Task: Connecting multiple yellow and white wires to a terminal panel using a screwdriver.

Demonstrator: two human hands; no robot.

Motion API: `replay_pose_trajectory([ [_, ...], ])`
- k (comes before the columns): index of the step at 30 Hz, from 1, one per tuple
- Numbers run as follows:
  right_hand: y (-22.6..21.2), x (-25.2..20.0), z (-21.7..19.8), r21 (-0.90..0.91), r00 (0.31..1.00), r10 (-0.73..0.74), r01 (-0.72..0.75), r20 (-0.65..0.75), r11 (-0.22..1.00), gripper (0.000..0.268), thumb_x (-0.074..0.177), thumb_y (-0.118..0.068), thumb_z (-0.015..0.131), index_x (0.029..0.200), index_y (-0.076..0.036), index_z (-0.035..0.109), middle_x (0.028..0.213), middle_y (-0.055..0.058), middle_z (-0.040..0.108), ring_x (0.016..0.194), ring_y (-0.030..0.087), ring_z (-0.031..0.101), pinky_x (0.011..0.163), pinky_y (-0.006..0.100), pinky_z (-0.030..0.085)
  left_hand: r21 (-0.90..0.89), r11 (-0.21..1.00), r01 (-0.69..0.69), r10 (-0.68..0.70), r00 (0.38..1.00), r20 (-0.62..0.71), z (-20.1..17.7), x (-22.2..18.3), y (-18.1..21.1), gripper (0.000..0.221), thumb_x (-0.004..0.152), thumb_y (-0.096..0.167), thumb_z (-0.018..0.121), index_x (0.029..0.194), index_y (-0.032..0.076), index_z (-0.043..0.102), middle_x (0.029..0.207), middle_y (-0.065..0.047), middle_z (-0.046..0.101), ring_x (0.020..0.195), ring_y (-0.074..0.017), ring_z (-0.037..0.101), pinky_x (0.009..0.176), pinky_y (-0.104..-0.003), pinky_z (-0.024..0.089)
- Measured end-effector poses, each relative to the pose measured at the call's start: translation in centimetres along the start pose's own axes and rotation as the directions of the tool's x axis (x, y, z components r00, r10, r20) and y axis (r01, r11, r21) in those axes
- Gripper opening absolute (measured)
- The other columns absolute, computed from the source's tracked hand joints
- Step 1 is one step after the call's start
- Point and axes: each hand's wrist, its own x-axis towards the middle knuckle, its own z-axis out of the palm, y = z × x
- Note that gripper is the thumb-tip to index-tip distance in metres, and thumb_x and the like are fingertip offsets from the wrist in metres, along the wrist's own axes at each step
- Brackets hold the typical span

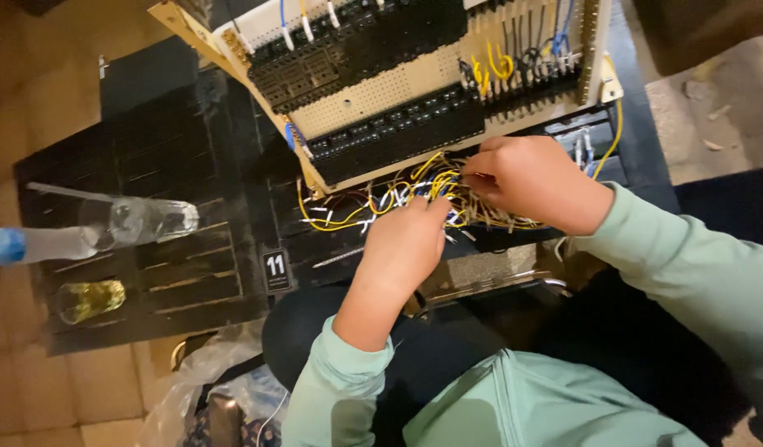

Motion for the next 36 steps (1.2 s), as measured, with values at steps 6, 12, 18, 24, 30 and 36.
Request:
replay_pose_trajectory([
  [6, 1.1, 0.4, 1.2, 0.124, 1.0, -0.017, 0.015, 0.01, 0.992, 0.016, 0.097, -0.021, 0.07, 0.109, -0.012, 0.077, 0.093, 0.009, 0.072, 0.075, 0.03, 0.073, 0.058, 0.046, 0.059, 0.05, 0.999, 0.01, -0.007, 0.998, -0.06, 0.1, -0.1, 0.1, 0.024, 0.095, 0.018, 0.054, 0.114, 0.014, 0.068, 0.084, -0.01, 0.064, 0.068, -0.0335, 0.072, 0.056, -0.047, 0.058],
  [12, 1.1, 0.4, 0.4, 0.106, 0.998, -0.064, 0.065, -0.008, 0.992, 0.014, 0.095, -0.021, 0.07, 0.102, -0.011, 0.077, 0.089, 0.006, 0.069, 0.071, 0.029, 0.071, 0.058, 0.045, 0.058, -0.025, 0.999, 0.022, -0.028, 0.961, -0.276, -1.2, 1.1, -0.1, 0.02, 0.093, 0.014, 0.061, 0.112, 0.013, 0.067, 0.085, -0.009, 0.059, 0.06, -0.033, 0.068, 0.051, -0.045, 0.056],
  [18, 0.2, -0.4, -0.6, 0.005, 0.993, -0.099, 0.099, 0.058, 0.995, 0.013, 0.091, -0.029, 0.071, 0.09, -0.017, 0.075, 0.079, 0.001, 0.066, 0.064, 0.025, 0.068, 0.053, 0.044, 0.055, 0.098, 0.991, 0.088, -0.032, 0.883, -0.468, 1.5, 3.8, -1.2, 0.006, 0.097, 0.015, 0.059, 0.093, 0.017, 0.062, 0.071, 0.001, 0.051, 0.047, -0.0217, 0.062, 0.045, -0.032, 0.052],
  [24, 1.1, -0.5, 0.0, -0.054, 0.992, -0.127, 0.128, 0.029, 0.99, 0.016, 0.092, -0.03, 0.069, 0.098, -0.016, 0.073, 0.083, 0.005, 0.068, 0.064, 0.028, 0.07, 0.05, 0.044, 0.055, 0.141, 0.988, 0.056, 0.005, 0.917, -0.399, 1.1, 4.1, -0.7, 0.009, 0.089, 0.021, 0.07, 0.089, 0.017, 0.062, 0.071, -0.004, 0.056, 0.051, -0.0282, 0.066, 0.045, -0.039, 0.052],
  [30, -0.3, -0.3, -0.9, -0.002, 0.991, -0.11, 0.111, 0.071, 0.994, 0.018, 0.095, -0.021, 0.069, 0.11, -0.012, 0.073, 0.086, 0.008, 0.072, 0.067, 0.028, 0.073, 0.055, 0.044, 0.059, 0.277, 0.956, 0.097, 0.042, 0.889, -0.456, 2.8, 4.7, -1.4, 0.017, 0.087, 0.015, 0.071, 0.076, 0.017, 0.058, 0.066, -0.001, 0.053, 0.043, -0.0208, 0.061, 0.04, -0.032, 0.049],
  [36, -0.2, 0.0, -1.0, 0.046, 0.994, -0.082, 0.079, 0.075, 0.996, 0.017, 0.097, -0.018, 0.067, 0.111, -0.012, 0.075, 0.087, 0.009, 0.071, 0.068, 0.03, 0.073, 0.055, 0.043, 0.058, 0.07, 0.99, 0.126, -0.073, 0.857, -0.511, 1.0, 3.8, -1.0, 0.009, 0.089, 0.014, 0.067, 0.085, 0.016, 0.06, 0.072, 0.0, 0.053, 0.042, -0.0203, 0.06, 0.044, -0.033, 0.053],
])
